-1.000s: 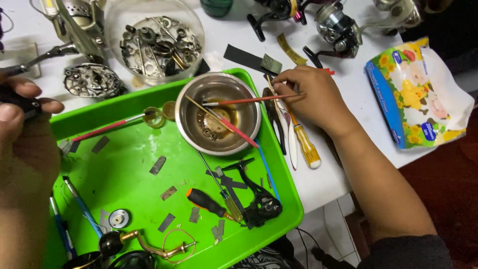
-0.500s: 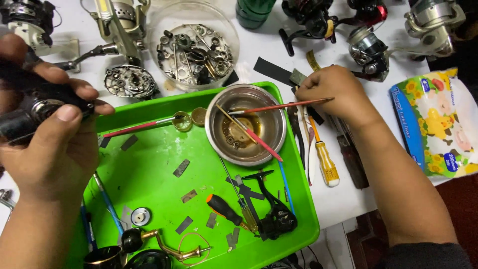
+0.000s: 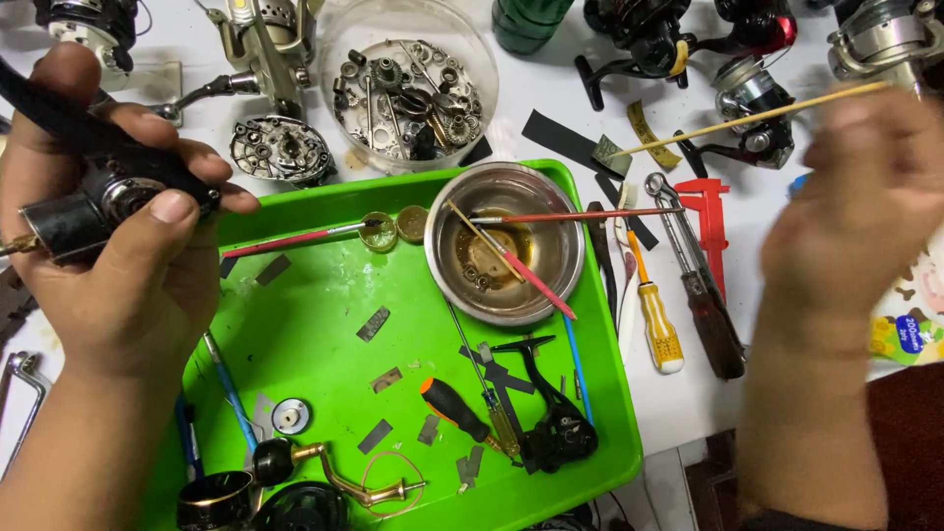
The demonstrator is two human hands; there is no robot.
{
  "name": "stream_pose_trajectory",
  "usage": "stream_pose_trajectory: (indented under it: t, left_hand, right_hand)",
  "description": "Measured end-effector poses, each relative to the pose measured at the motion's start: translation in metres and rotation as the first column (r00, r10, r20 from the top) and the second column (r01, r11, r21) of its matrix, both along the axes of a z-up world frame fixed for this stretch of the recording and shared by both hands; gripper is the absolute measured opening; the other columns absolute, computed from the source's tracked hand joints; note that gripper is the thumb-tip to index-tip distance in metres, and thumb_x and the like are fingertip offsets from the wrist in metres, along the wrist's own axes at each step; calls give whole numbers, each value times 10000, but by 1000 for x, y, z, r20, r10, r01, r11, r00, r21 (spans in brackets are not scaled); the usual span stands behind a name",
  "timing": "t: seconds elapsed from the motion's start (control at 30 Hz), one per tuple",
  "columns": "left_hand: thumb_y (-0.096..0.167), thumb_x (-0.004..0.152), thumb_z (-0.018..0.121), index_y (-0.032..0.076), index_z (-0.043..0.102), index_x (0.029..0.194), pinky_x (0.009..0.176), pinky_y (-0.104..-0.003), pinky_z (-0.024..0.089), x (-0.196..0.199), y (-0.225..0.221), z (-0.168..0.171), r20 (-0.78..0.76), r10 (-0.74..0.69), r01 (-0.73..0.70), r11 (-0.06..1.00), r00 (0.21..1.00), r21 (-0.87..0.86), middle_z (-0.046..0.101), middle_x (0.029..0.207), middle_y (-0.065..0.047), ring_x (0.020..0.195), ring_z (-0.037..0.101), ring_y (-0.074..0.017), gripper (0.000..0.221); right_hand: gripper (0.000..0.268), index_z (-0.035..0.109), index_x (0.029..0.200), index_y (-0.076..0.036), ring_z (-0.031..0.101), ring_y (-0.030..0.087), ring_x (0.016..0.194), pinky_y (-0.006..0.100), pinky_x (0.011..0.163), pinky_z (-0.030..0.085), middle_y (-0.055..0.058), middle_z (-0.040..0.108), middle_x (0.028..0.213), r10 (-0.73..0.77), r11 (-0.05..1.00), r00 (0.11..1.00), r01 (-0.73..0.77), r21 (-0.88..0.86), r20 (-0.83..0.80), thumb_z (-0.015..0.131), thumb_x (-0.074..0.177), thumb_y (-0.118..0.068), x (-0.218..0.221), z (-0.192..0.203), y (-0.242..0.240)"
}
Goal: Securing screws and assembling internal components of a fishing reel on a repair workbench.
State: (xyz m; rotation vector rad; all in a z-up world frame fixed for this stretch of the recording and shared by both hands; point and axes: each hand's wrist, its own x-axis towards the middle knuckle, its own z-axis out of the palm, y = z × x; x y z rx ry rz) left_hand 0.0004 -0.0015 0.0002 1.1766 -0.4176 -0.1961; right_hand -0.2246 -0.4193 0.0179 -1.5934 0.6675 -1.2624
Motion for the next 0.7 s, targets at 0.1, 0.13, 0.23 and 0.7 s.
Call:
stream_pose_trajectory:
  t: [0.1, 0.13, 0.23, 0.7]
  left_hand:
    - [45, 982, 617, 101, 345, 1676, 922, -380, 696, 0, 3, -3, 40, -13, 14, 1000, 999, -20, 530, 1321, -118, 1134, 662, -260, 748]
    - [60, 976, 628, 114, 347, 1675, 925, -376, 693, 0, 3, -1, 23, -14, 15, 1000, 1000, -15, 531, 1321, -107, 1138, 657, -256, 755]
    - [75, 964, 651, 119, 354, 1665, 921, -367, 695, 0, 2, 1, 7, -24, 24, 1000, 1000, -19, 540, 1307, -91, 1136, 660, -243, 762]
    - [55, 949, 655, 108, 353, 1682, 904, -356, 706, -2, 3, 0, -23, -22, 21, 999, 1000, -28, 558, 1302, -96, 1124, 672, -240, 795]
  right_hand:
    - [107, 602, 1046, -43, 527, 234, 1033, 405, 1020, 459, 77, 546, 1033, 161, 882, 948, -264, -391, -275, 673, 1125, -42, 19, 10, 64]
    - [69, 646, 1070, -14, 539, 256, 1094, 399, 1041, 485, 116, 550, 1101, 191, 863, 927, -315, -395, -322, 711, 1095, -16, 24, 11, 76]
    - [77, 726, 1114, -29, 528, 272, 1208, 418, 1088, 450, 130, 569, 1194, 177, 832, 874, -379, -405, -453, 770, 1057, -55, 33, 17, 99]
    - [254, 785, 1233, -128, 557, 308, 1311, 505, 1129, 277, 114, 669, 1370, -111, 757, 661, -428, -494, -742, 837, 991, -182, -9, 36, 87]
